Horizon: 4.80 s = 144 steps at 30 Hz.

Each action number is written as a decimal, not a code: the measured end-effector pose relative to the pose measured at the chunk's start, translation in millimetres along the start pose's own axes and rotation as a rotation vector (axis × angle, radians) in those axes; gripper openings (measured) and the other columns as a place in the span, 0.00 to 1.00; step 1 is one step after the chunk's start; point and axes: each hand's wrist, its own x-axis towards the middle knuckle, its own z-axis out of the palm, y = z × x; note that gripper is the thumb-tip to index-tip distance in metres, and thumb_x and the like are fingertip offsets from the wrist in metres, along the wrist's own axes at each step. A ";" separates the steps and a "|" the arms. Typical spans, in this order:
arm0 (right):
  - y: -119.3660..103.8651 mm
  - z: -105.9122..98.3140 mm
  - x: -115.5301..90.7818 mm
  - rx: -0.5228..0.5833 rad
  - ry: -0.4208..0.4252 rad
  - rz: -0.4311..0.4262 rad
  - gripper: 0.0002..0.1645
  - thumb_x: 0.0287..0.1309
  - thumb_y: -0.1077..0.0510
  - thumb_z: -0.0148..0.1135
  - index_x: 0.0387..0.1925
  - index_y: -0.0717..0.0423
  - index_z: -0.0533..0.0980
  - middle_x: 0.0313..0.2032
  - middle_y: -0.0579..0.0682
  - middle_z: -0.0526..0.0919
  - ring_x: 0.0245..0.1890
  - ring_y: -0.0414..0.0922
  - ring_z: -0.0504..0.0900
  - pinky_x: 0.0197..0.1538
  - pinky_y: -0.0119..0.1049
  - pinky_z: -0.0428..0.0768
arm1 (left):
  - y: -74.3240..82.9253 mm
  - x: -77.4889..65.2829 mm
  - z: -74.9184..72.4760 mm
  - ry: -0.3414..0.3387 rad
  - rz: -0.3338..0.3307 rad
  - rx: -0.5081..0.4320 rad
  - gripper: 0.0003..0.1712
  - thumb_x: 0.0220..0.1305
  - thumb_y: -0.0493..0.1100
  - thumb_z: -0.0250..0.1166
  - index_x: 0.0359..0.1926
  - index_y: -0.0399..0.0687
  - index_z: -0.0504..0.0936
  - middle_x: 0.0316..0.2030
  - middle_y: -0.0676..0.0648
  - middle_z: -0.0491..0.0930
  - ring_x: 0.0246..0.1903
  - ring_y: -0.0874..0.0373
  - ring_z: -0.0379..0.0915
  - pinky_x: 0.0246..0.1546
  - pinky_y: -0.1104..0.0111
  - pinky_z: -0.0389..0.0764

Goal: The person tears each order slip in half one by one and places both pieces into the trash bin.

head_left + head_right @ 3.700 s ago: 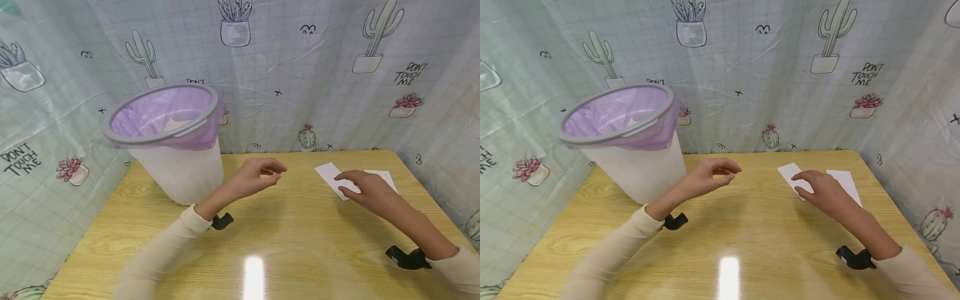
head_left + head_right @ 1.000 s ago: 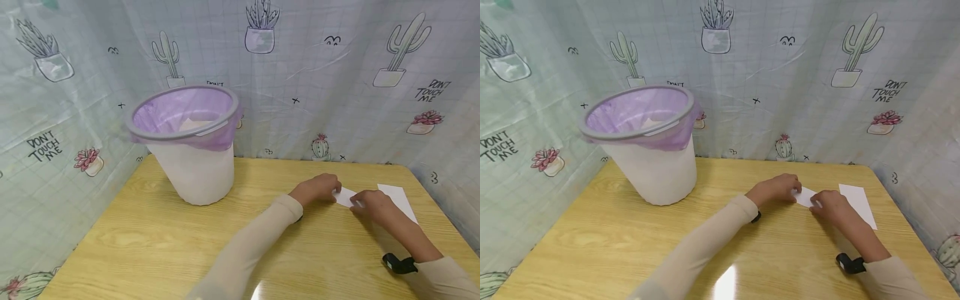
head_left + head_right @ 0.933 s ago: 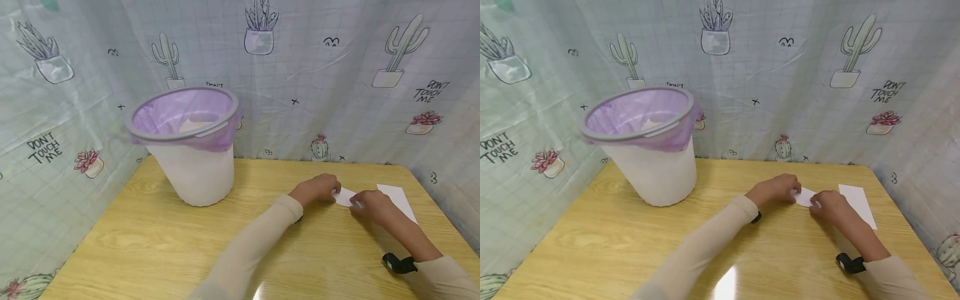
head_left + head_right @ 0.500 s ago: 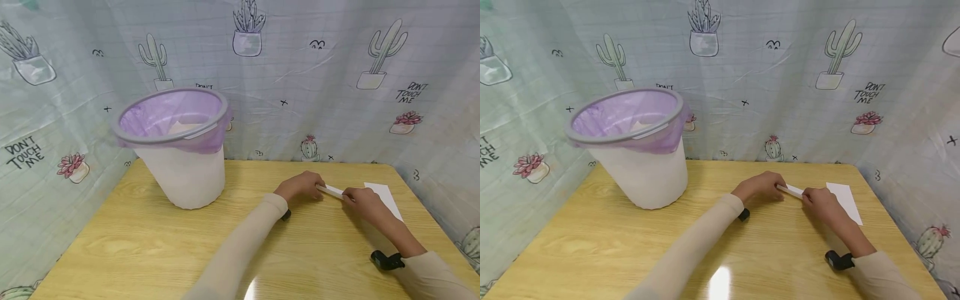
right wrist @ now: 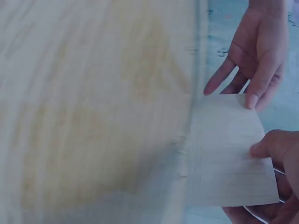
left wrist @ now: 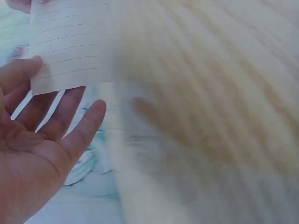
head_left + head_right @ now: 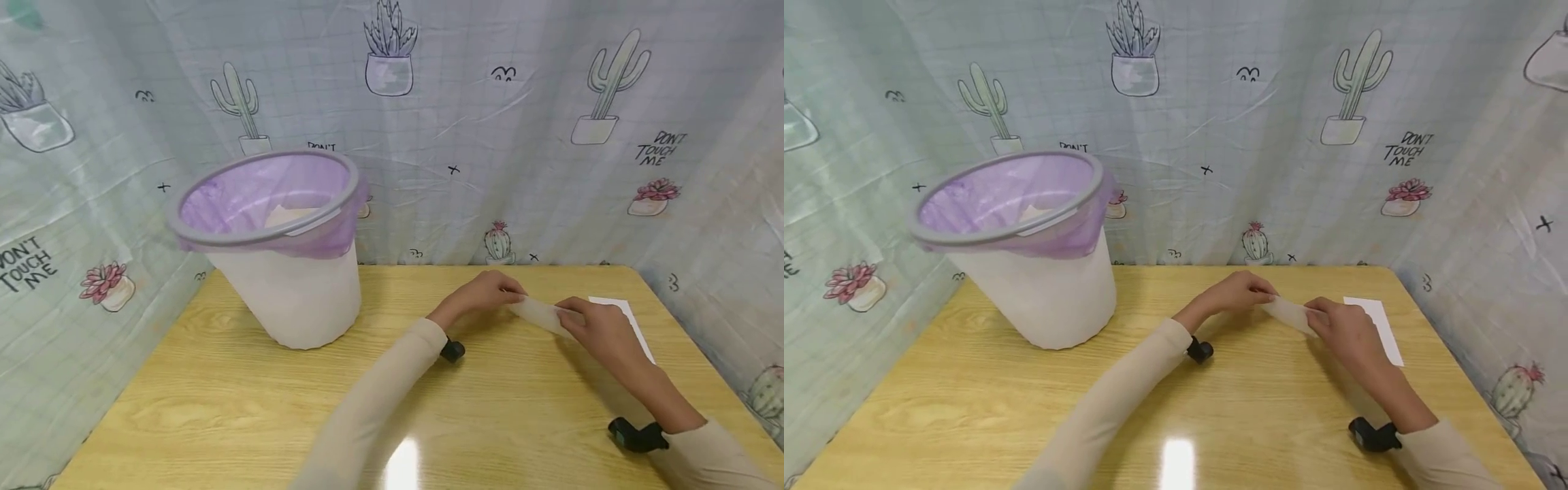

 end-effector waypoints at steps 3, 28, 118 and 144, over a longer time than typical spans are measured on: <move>-4.9 -6.3 1.8 0.012 0.085 -0.063 0.10 0.59 0.56 0.64 0.40 0.56 0.82 0.27 0.51 0.85 0.15 0.38 0.74 0.20 0.30 0.68 | 7.0 -9.3 -9.2 0.006 0.053 -0.087 0.12 0.68 0.50 0.58 0.46 0.56 0.85 0.39 0.62 0.81 0.35 0.69 0.73 0.35 0.78 0.74; -40.5 -34.5 4.8 0.121 0.148 -0.187 0.06 0.55 0.57 0.67 0.36 0.48 0.85 0.29 0.45 0.87 0.17 0.30 0.76 0.23 0.23 0.71 | 32.7 -73.8 -27.7 0.105 0.123 -0.286 0.12 0.66 0.52 0.60 0.46 0.59 0.84 0.42 0.63 0.81 0.39 0.67 0.76 0.39 0.73 0.77; -143.7 -72.4 50.1 0.585 0.461 -0.284 0.08 0.49 0.68 0.69 0.35 0.59 0.85 0.32 0.52 0.87 0.32 0.33 0.85 0.32 0.21 0.79 | 86.0 -187.8 -101.9 0.877 0.222 -0.640 0.11 0.57 0.42 0.69 0.36 0.38 0.85 0.31 0.41 0.85 0.29 0.46 0.83 0.29 0.58 0.83; -136.6 -81.3 63.9 0.550 0.449 -0.313 0.11 0.47 0.69 0.70 0.34 0.55 0.85 0.32 0.49 0.87 0.33 0.27 0.83 0.34 0.20 0.78 | 110.4 -231.8 -140.0 0.851 0.141 -0.282 0.10 0.56 0.35 0.69 0.40 0.37 0.85 0.38 0.46 0.85 0.33 0.64 0.80 0.31 0.76 0.77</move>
